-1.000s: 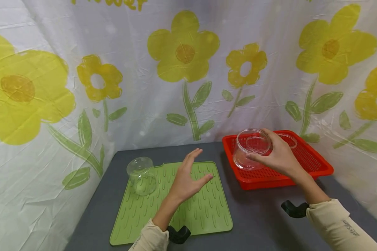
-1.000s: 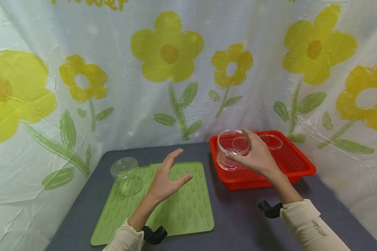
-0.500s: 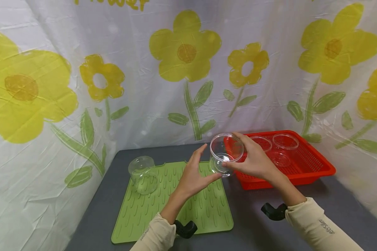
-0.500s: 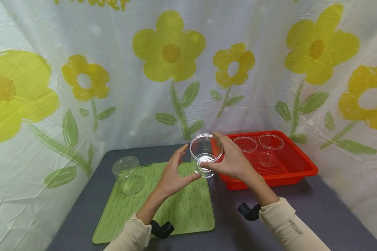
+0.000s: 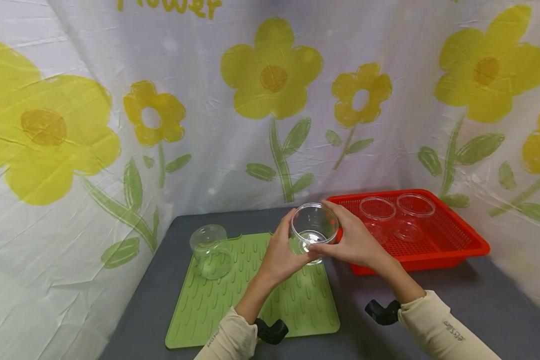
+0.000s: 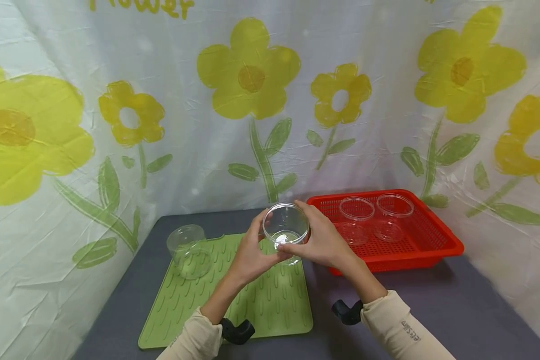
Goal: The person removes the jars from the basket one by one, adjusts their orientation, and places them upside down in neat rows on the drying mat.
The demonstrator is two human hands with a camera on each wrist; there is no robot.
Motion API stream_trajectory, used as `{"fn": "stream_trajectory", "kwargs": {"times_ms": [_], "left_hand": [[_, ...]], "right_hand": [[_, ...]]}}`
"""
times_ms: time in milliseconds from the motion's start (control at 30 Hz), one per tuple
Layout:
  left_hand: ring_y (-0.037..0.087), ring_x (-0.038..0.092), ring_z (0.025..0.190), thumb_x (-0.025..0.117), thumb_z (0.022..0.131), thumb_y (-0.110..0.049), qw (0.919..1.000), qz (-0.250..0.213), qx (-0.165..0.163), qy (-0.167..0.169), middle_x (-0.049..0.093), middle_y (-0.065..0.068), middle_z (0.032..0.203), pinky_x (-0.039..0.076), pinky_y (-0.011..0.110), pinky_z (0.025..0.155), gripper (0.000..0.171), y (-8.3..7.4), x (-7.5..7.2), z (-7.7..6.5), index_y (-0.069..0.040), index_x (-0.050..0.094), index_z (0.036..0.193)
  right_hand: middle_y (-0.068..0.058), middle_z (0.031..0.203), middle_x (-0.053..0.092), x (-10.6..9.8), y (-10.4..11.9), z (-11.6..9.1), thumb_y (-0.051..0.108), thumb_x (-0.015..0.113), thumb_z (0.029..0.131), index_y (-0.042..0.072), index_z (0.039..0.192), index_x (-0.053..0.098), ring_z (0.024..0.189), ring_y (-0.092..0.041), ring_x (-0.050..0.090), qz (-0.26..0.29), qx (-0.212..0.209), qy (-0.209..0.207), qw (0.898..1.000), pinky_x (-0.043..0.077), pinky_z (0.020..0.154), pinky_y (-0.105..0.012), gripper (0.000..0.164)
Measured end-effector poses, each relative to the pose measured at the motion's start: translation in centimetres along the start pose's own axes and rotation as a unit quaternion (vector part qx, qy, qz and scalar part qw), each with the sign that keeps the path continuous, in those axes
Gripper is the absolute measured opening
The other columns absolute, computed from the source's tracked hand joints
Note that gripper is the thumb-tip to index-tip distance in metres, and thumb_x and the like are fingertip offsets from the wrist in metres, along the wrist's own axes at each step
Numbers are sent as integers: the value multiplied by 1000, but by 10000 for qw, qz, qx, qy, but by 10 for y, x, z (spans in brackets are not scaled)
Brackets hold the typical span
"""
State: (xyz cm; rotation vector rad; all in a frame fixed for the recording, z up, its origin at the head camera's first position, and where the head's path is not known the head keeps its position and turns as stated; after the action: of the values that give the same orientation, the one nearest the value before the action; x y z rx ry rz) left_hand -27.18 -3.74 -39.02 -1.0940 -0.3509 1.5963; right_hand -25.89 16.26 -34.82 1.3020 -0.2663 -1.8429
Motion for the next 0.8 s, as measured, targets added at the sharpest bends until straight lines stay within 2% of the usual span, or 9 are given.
{"fn": "stream_trajectory", "kwargs": {"times_ms": [200, 400, 600, 800], "left_hand": [[19, 53, 134, 90, 77, -31, 9999, -45, -82, -45, 50, 3, 150, 52, 45, 105, 97, 4, -1, -3, -15, 35, 155], [21, 52, 135, 90, 78, -31, 9999, -94, -98, -92, 51, 4, 150, 52, 44, 106, 97, 7, -1, -6, -14, 34, 156], [29, 53, 136, 91, 77, -28, 9975, -487, -432, -265, 49, 6, 152, 50, 52, 107, 99, 13, -4, -11, -18, 33, 156], [34, 54, 138, 88, 81, -26, 9872, -1293, -752, -561, 46, 9, 157, 47, 59, 109, 96, 18, -8, -15, -20, 31, 158]], "right_hand": [[-13, 151, 51, 4, 3, -2, 38, 93, 72, 8, 155, 40, 135, -34, 53, 30, -75, -51, 10000, 49, 106, -59, 103], [-15, 157, 44, 6, 3, -4, 37, 91, 75, 9, 160, 33, 139, -36, 50, 61, -87, -13, 9999, 47, 108, -61, 106], [-14, 154, 47, 7, -6, -6, 32, 89, 78, 11, 162, 28, 131, -36, 57, 484, -42, 54, 9988, 49, 106, -58, 106], [-17, 154, 46, 12, -12, -5, 29, 90, 78, 9, 161, 26, 136, -38, 51, 684, -226, 396, 9966, 44, 111, -60, 107]]}}
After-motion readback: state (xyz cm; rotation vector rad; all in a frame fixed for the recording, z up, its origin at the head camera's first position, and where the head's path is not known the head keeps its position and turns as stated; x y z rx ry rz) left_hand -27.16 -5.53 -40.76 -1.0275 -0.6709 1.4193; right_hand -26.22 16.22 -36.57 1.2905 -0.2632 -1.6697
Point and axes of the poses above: each hand's wrist, its own z-axis towards the middle knuckle, its own x-axis out of the palm, y = z × x, the point moved 1 cm from there along z, towards the middle knuckle
